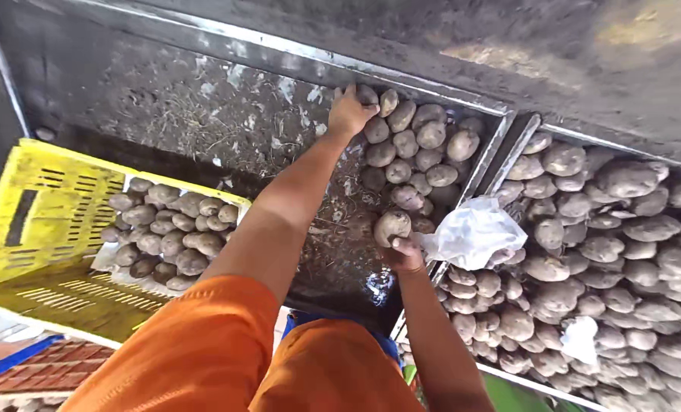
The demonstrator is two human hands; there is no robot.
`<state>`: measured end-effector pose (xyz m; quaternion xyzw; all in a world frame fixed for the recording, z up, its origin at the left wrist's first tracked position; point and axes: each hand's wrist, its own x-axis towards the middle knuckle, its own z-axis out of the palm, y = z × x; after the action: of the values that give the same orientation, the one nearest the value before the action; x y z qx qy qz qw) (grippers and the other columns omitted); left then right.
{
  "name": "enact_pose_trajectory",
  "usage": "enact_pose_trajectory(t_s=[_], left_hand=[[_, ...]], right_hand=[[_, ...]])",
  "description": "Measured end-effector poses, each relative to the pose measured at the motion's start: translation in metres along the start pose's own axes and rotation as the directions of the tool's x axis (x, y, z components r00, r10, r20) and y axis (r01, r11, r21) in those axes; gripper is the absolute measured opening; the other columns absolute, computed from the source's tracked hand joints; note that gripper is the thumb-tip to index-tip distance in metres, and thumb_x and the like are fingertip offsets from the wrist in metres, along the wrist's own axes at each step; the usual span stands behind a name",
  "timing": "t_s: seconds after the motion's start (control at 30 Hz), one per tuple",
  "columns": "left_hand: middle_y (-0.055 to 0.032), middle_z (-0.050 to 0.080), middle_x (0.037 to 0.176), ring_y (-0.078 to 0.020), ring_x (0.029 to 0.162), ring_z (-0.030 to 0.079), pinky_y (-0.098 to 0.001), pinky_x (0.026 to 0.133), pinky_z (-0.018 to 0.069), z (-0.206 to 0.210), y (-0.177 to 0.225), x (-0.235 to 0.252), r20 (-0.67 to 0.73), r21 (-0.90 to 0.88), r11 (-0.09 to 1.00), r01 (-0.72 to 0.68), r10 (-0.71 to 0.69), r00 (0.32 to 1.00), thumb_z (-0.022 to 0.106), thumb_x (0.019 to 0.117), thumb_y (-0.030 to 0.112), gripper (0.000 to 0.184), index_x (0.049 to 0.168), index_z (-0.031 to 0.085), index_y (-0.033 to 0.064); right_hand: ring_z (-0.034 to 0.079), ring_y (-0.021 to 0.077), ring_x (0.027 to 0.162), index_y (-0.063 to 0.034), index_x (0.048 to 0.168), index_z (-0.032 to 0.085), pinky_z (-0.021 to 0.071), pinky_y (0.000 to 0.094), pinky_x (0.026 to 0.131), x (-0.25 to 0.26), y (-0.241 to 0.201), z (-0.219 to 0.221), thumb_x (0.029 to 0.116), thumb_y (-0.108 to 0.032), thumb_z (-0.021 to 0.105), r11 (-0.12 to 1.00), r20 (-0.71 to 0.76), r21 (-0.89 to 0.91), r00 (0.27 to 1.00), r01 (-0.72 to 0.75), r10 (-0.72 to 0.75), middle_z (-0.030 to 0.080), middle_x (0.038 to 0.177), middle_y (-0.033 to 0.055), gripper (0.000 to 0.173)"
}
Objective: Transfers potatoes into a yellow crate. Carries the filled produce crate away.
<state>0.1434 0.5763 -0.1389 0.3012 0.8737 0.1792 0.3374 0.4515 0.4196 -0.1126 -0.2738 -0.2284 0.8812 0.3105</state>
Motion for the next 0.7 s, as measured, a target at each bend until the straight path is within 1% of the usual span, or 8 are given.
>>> enact_pose_trajectory(t_s=[0.1, 0.23, 0.33, 0.37, 0.4, 0.5, 0.57, 0.7], left_hand=[[-0.0222, 0.047, 0.149, -0.0351, 0.131, 0.056, -0.0517, 0.105, 0.052, -0.001, -0.005, -0.002, -0.083, -0.012, 1.0, -0.007, 0.006, 0.997, 0.087, 0.0718, 0.045, 0.093, 0.148, 0.045, 0.011], [-0.0161, 0.068, 0.126, -0.0299, 0.115, 0.068, -0.0513, 0.099, 0.0565, 0.001, -0.011, -0.034, -0.079, -0.242, 0.968, -0.067, 0.049, 0.996, 0.084, 0.0811, 0.03, 0.072, 0.141, 0.051, 0.0066], [-0.0188, 0.07, 0.112, -0.0261, 0.097, 0.069, -0.0448, 0.086, 0.0596, -0.031, -0.036, -0.11, -0.026, -0.775, 0.626, 0.086, -0.168, 0.986, 0.079, 0.0908, 0.021, 0.047, 0.131, 0.061, 0.003], [-0.0197, 0.069, 0.113, -0.0252, 0.097, 0.067, -0.0433, 0.087, 0.0568, -0.04, -0.048, -0.141, 0.067, -0.873, 0.467, 0.141, -0.172, 0.983, 0.071, 0.0972, 0.02, 0.039, 0.13, 0.062, 0.0005], [-0.0209, 0.067, 0.117, -0.0249, 0.1, 0.065, -0.0429, 0.089, 0.0556, -0.043, -0.061, -0.172, 0.144, -0.923, 0.339, 0.182, -0.134, 0.98, 0.063, 0.1026, 0.019, 0.036, 0.132, 0.058, -0.0018], [-0.0206, 0.064, 0.124, -0.0256, 0.105, 0.065, -0.0456, 0.093, 0.0551, -0.027, -0.092, -0.268, 0.287, -0.947, 0.131, 0.293, -0.066, 0.956, 0.052, 0.1071, 0.021, 0.042, 0.145, 0.048, 0.0016], [-0.0199, 0.064, 0.122, -0.0253, 0.104, 0.065, -0.046, 0.092, 0.0553, -0.023, -0.116, -0.33, 0.334, -0.931, 0.116, 0.345, -0.103, 0.937, 0.051, 0.1077, 0.026, 0.043, 0.145, 0.049, 0.0029], [-0.0183, 0.063, 0.124, -0.0244, 0.104, 0.064, -0.0454, 0.09, 0.0549, -0.044, -0.163, -0.415, 0.269, -0.951, 0.13, 0.281, -0.106, 0.957, 0.053, 0.106, 0.024, 0.041, 0.142, 0.05, 0.0054]], right_hand=[[0.068, 0.014, 0.11, -0.0115, 0.137, 0.052, 0.0589, 0.0388, 0.096, 0.01, -0.006, 0.0, 0.0732, -0.021, 0.088, 0.988, 0.067, -0.141, 0.997, 0.055, -0.046, 0.07, 0.121, 0.0006, 0.073], [0.07, 0.0118, 0.103, -0.0131, 0.133, 0.055, 0.0612, 0.0349, 0.09, -0.004, -0.017, 0.0, 0.0723, -0.024, 0.089, 0.977, -0.025, -0.213, 0.999, 0.034, -0.04, 0.073, 0.115, -0.0008, 0.07], [0.072, 0.0057, 0.079, -0.0253, 0.102, 0.07, 0.0626, 0.0279, 0.069, -0.027, -0.021, 0.022, 0.0767, -0.037, 0.083, 0.97, -0.245, -0.175, 0.962, -0.167, 0.121, 0.076, 0.088, -0.0073, 0.031], [0.072, 0.0031, 0.082, -0.0274, 0.101, 0.067, 0.062, 0.0262, 0.072, -0.032, -0.023, 0.032, 0.0831, -0.044, 0.075, 0.962, -0.277, -0.175, 0.948, -0.208, 0.155, 0.075, 0.089, -0.0103, 0.026], [0.07, 0.0037, 0.096, -0.0249, 0.111, 0.059, 0.0604, 0.0285, 0.085, -0.037, -0.026, 0.039, 0.0916, -0.046, 0.066, 0.964, -0.238, -0.171, 0.958, -0.204, 0.161, 0.072, 0.1, -0.0109, 0.03], [0.066, 0.0163, 0.114, -0.0161, 0.123, 0.056, 0.0546, 0.0413, 0.102, -0.048, -0.03, 0.049, 0.0871, -0.044, 0.072, 0.992, -0.121, -0.004, 0.985, -0.126, 0.125, 0.069, 0.115, 0.0006, 0.048], [0.064, 0.0209, 0.12, -0.0156, 0.127, 0.058, 0.0511, 0.0479, 0.106, -0.057, -0.023, 0.038, 0.0876, -0.042, 0.073, 0.989, -0.069, 0.063, 0.988, -0.132, 0.136, 0.069, 0.121, 0.0047, 0.049], [0.06, 0.0251, 0.123, -0.0156, 0.139, 0.045, 0.0503, 0.0522, 0.105, -0.085, -0.004, 0.1, 0.0963, -0.043, 0.059, 0.987, -0.115, -0.003, 0.98, -0.163, 0.162, 0.061, 0.129, 0.0095, 0.053]])
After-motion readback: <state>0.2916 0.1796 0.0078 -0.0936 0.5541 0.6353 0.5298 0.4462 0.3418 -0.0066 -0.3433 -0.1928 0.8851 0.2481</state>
